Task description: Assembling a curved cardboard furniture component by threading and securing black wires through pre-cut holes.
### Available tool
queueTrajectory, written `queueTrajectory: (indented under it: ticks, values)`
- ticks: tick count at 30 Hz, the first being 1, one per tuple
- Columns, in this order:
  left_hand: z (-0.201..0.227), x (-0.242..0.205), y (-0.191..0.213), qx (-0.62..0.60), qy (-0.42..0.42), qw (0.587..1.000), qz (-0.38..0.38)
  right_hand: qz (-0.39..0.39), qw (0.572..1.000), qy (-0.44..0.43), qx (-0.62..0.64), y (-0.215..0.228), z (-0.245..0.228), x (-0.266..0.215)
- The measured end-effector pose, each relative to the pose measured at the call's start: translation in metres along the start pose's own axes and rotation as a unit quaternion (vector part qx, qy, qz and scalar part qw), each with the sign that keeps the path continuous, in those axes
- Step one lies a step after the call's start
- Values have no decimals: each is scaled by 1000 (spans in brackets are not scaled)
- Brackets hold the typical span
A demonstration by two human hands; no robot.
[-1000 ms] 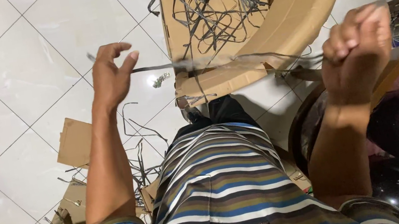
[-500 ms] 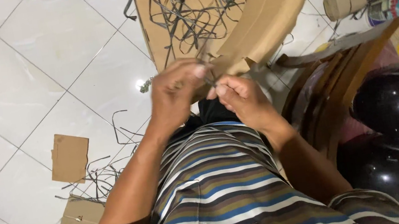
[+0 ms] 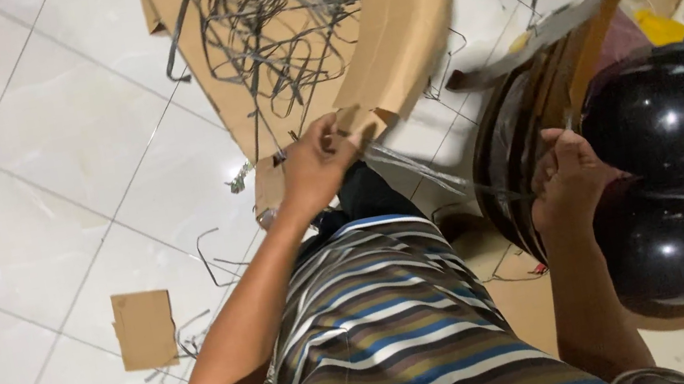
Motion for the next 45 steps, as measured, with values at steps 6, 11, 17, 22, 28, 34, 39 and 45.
queueTrajectory:
  ticks: [6,11,17,22,28,34,39,45]
  values:
    - [41,48,-78,175,-66,982,-24,105,994,-28,10,26,-18,3]
    - [35,125,-146,333,-117,935,37,110,988,57,88,23,-64,41]
    - [25,155,-174,297,-118,947,29,125,989,-8,74,15,-57,93]
    - [-7,170,-190,424,-204,867,163,121,989,-58,-63,-13,-13,140]
    - [1,166,-185,452,-177,854,189,24,972,-161,-170,-38,297,192]
    - [45,167,-145,247,41,967,-46,-140,870,-409,-237,-115,387,153]
    - [-7,202,-142,-7,177,957,-231,-310,832,-283,-363,-181,411,161]
    - [-84,263,-170,165,154,946,-232,-468,736,-125,-473,-213,449,148]
Point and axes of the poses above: each hand's wrist, its own x-axis towards the middle knuckle, its own y-axis out of the back of the hand, z = x × y, the point moved 8 cm from there along x, towards the middle knuckle, and after that the axes turned 6 degrees about y, right-handed, at the moved point
